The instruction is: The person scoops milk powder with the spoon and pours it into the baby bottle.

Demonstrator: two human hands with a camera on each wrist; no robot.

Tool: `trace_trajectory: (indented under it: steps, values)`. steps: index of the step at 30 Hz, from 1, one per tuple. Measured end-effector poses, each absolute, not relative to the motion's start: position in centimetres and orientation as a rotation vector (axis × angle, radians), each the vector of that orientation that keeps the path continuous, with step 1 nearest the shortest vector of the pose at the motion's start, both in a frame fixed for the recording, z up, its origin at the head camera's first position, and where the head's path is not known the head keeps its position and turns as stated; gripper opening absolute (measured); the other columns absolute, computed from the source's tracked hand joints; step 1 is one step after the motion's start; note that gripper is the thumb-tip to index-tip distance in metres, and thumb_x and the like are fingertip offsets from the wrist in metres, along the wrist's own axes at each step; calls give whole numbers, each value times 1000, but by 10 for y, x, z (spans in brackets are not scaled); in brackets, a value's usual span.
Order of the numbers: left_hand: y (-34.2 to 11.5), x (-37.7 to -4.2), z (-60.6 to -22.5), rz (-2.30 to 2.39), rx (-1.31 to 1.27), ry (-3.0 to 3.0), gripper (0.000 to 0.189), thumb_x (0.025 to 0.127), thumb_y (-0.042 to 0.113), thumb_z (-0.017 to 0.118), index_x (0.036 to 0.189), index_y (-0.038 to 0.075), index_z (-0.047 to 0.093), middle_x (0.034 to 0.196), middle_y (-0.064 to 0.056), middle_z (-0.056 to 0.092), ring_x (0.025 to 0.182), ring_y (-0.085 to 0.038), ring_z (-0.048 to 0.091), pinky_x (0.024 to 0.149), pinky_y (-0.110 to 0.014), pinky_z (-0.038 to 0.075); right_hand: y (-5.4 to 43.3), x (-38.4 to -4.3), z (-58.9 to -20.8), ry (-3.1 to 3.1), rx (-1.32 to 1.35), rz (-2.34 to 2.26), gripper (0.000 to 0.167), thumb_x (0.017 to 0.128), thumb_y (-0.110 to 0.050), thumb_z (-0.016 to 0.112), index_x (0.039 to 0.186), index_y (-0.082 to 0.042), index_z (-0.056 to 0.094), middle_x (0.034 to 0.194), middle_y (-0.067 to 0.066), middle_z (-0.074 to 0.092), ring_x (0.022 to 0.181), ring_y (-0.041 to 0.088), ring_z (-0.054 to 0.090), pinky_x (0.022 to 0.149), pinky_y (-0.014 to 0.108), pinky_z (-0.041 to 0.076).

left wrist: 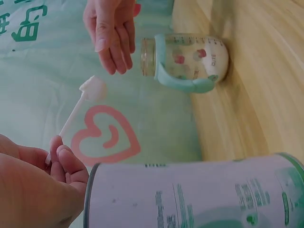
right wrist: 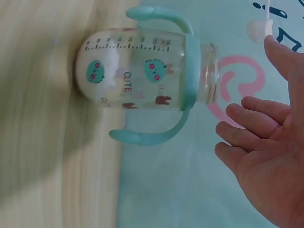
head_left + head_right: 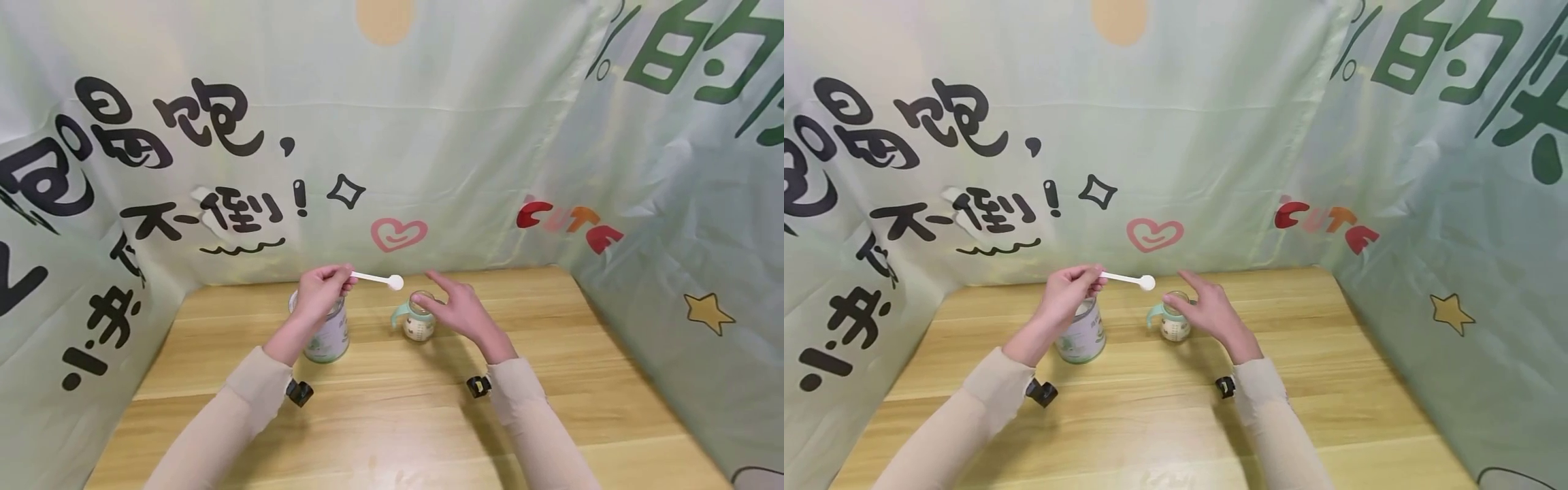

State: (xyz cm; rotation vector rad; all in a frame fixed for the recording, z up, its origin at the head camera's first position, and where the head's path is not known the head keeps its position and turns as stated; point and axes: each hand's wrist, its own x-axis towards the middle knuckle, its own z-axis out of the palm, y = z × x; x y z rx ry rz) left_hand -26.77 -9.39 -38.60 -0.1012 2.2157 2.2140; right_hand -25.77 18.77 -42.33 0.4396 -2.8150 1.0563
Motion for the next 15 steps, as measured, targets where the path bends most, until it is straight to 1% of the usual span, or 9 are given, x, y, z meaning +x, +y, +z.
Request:
trace_trajectory:
  steps: [2, 3, 7, 9, 10, 13, 15]
  values:
    - [-89, -268, -386, 2224, -93, 2213, 27, 104, 15, 67, 120, -4, 75, 81, 3, 77, 72, -5, 68, 71, -20, 58, 190, -256, -425, -2822, 425, 1048, 75, 98, -56, 68, 157, -13, 49, 154, 18, 58, 127, 36, 67, 115, 56, 48]
    - [-87, -269, -386, 2234, -87, 2207, 26, 104, 14, 67, 119, -5, 75, 82, 0, 78, 72, -5, 68, 70, -19, 58, 190, -256, -426, -2825, 419, 1043, 75, 99, -56, 68, 157, -13, 50, 153, 19, 58, 124, 36, 68, 114, 57, 48]
    - [-79, -272, -387, 2251, -64, 2193, 25, 103, 12, 66, 117, -6, 76, 83, -3, 79, 71, -6, 68, 69, -18, 58, 193, -254, -428, -2833, 405, 1031, 76, 99, -56, 68, 157, -11, 49, 152, 20, 59, 126, 38, 67, 114, 58, 48]
    - [-76, -273, -388, 2254, -51, 2182, 24, 103, 12, 66, 117, -6, 76, 84, -4, 79, 72, -7, 68, 69, -18, 58, 195, -253, -430, -2835, 397, 1031, 75, 99, -55, 69, 157, -11, 50, 152, 19, 59, 134, 40, 62, 115, 58, 47]
    - [-75, -273, -388, 2251, -47, 2181, 24, 103, 11, 66, 117, -5, 76, 82, -1, 78, 73, -7, 68, 70, -18, 58, 196, -253, -431, -2835, 398, 1027, 75, 99, -54, 69, 157, -11, 49, 153, 19, 59, 135, 41, 61, 115, 58, 47]
    - [-71, -274, -389, 2243, -32, 2184, 24, 103, 11, 65, 118, -5, 76, 81, 1, 77, 73, -7, 68, 70, -19, 58, 198, -252, -434, -2835, 387, 1030, 75, 98, -54, 70, 157, -12, 50, 153, 18, 58, 138, 41, 59, 116, 58, 46]
    - [-68, -274, -389, 2237, -27, 2185, 24, 103, 11, 65, 118, -4, 76, 81, 2, 77, 73, -7, 68, 70, -19, 58, 199, -251, -437, -2835, 389, 1033, 76, 98, -53, 70, 157, -9, 49, 154, 19, 57, 139, 42, 57, 117, 59, 45]
